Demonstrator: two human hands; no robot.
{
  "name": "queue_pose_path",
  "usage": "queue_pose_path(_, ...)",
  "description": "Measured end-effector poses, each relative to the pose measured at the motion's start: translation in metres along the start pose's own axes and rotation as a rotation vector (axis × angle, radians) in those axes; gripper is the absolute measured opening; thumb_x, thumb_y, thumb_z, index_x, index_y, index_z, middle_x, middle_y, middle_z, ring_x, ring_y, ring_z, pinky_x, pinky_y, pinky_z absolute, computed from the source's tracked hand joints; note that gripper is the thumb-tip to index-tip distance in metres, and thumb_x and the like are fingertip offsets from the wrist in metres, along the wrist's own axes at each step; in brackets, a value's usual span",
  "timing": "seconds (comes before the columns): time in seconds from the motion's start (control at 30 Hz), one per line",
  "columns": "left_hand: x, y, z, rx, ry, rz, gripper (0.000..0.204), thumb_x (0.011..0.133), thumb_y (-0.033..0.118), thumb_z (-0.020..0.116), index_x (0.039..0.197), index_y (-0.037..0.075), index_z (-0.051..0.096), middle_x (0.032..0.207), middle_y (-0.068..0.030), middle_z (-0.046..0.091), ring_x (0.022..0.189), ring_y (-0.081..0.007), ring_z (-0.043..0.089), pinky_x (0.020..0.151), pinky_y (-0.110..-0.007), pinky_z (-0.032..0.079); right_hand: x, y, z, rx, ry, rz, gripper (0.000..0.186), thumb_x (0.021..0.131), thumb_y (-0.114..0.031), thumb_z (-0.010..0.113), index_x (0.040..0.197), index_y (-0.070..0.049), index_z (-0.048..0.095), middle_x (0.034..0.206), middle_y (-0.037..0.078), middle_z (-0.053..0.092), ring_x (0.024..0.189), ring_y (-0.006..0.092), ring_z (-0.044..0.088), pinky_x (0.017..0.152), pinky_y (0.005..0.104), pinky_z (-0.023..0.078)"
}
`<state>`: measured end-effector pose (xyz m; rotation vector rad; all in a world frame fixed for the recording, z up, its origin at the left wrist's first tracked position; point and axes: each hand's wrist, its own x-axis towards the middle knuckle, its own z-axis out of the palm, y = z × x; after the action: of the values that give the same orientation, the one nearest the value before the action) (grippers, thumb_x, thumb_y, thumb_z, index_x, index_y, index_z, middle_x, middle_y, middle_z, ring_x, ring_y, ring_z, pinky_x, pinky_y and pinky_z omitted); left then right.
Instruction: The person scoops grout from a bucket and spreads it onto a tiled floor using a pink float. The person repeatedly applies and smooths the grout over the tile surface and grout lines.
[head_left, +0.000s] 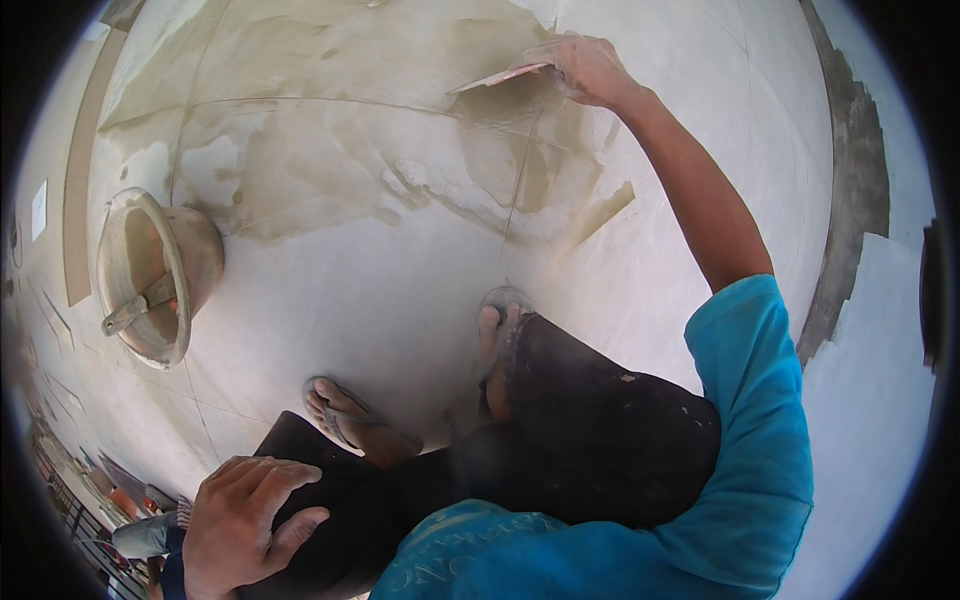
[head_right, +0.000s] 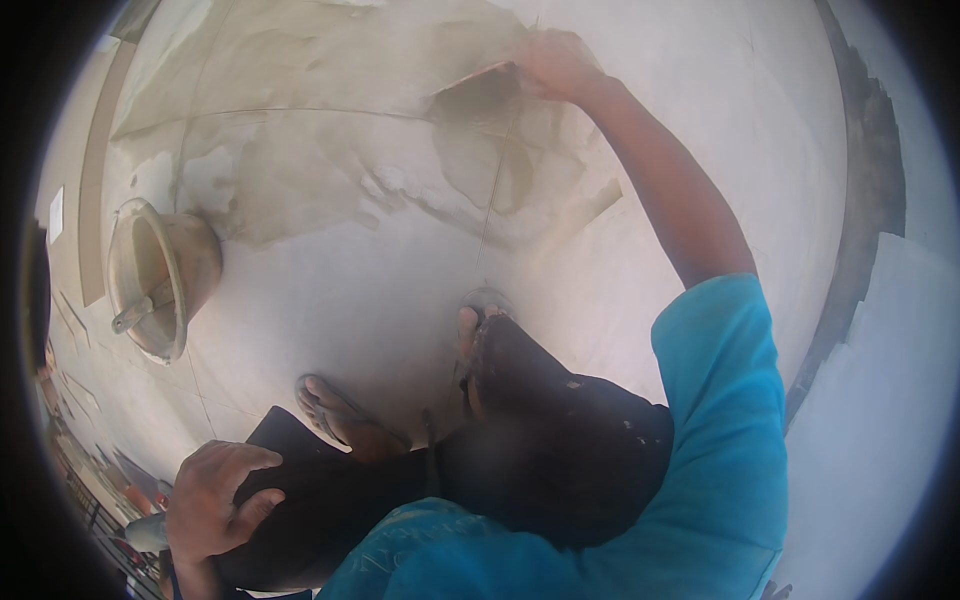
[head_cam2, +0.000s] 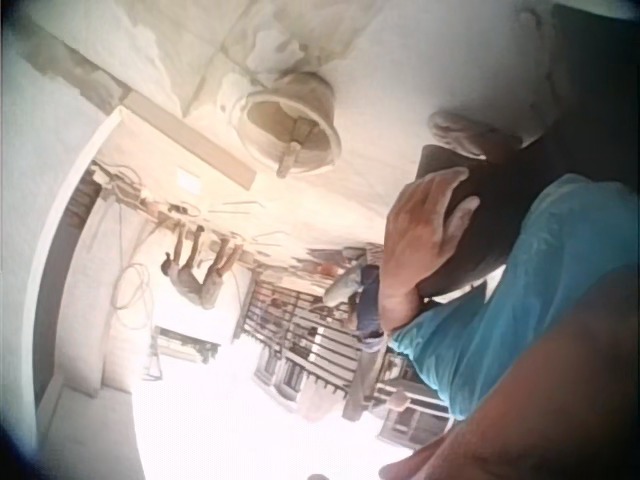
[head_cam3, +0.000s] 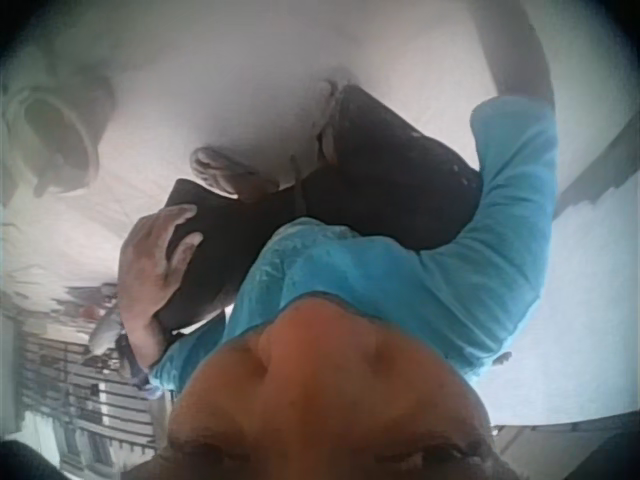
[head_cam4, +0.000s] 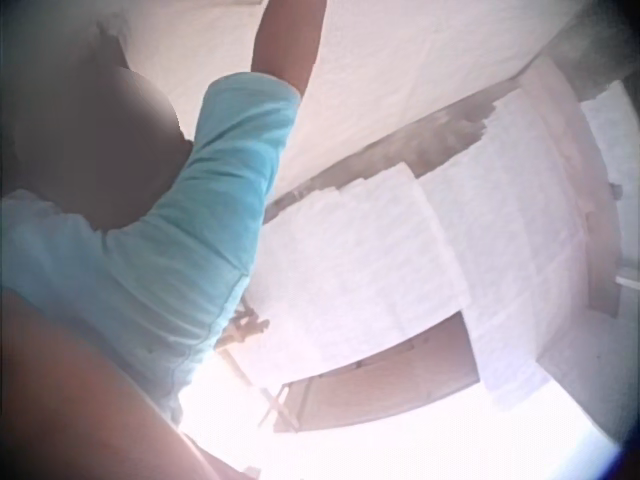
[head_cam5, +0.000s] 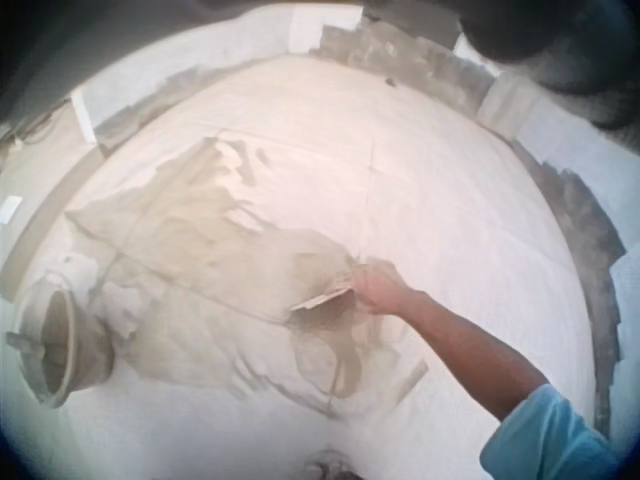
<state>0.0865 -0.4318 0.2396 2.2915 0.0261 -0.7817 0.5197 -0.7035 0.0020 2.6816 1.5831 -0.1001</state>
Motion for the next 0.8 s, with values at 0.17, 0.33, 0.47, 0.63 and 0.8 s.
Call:
queue_pose_path(0.17,0.015,-0.014,0.001,-0.014,-0.049,0.084,0.033,0.083,0.021,0.074,0.107,0.003,0.059,0.096,-0.0125,0.068,0.082,-0.0326,0.066,0.076,-0.042,0.050,0.028,0.124,0.061,-0.207,0.157,0.001,0.041,0.076,-0.025,0.064,0.113,-0.008,0.066,0.080,0.018,0.063,0.080,0.0365,0.064,0.074,0.0472,0.051)
queue_pose_path(0.33,0.007,-0.001,0.001,-0.022,0.019,-0.037,0.031,0.081,0.019,0.074,0.106,0.005,0.060,0.093,-0.0119,0.068,0.083,-0.0325,0.065,0.074,-0.041,0.049,0.033,-0.019,-0.028,-0.027,-0.320,0.165,0.032,0.090,-0.012,0.058,0.117,-0.028,0.067,0.109,0.000,0.069,0.100,0.0239,0.064,0.080,0.0397,0.053)
queue_pose_path(0.47,0.006,-0.005,0.002,-0.028,0.027,-0.041,0.031,0.081,0.019,0.074,0.106,0.005,0.061,0.091,-0.0119,0.068,0.084,-0.0324,0.065,0.074,-0.040,0.049,-0.008,-0.011,0.001,0.039,-0.117,-0.150,0.028,0.089,-0.012,0.054,0.108,-0.027,0.069,0.094,0.003,0.069,0.090,0.0255,0.065,0.067,0.0412,0.052)
queue_pose_path(0.63,0.008,-0.006,0.002,-0.032,0.039,-0.003,0.031,0.081,0.018,0.074,0.105,0.005,0.061,0.091,-0.0121,0.068,0.084,-0.0330,0.065,0.074,-0.040,0.049,-0.046,-0.009,0.006,0.141,0.013,-0.249,0.030,0.087,-0.010,0.056,0.109,-0.026,0.068,0.093,0.003,0.069,0.088,0.0254,0.066,0.065,0.0403,0.052)
queue_pose_path(0.8,0.007,-0.004,0.002,-0.031,0.011,-0.004,0.031,0.082,0.018,0.073,0.106,0.004,0.060,0.092,-0.0123,0.068,0.084,-0.0330,0.065,0.075,-0.041,0.049,-0.013,0.035,-0.011,-0.056,-0.047,0.496,0.030,0.095,-0.024,0.053,0.121,-0.030,0.065,0.098,0.008,0.071,0.091,0.0302,0.067,0.077,0.0455,0.054)
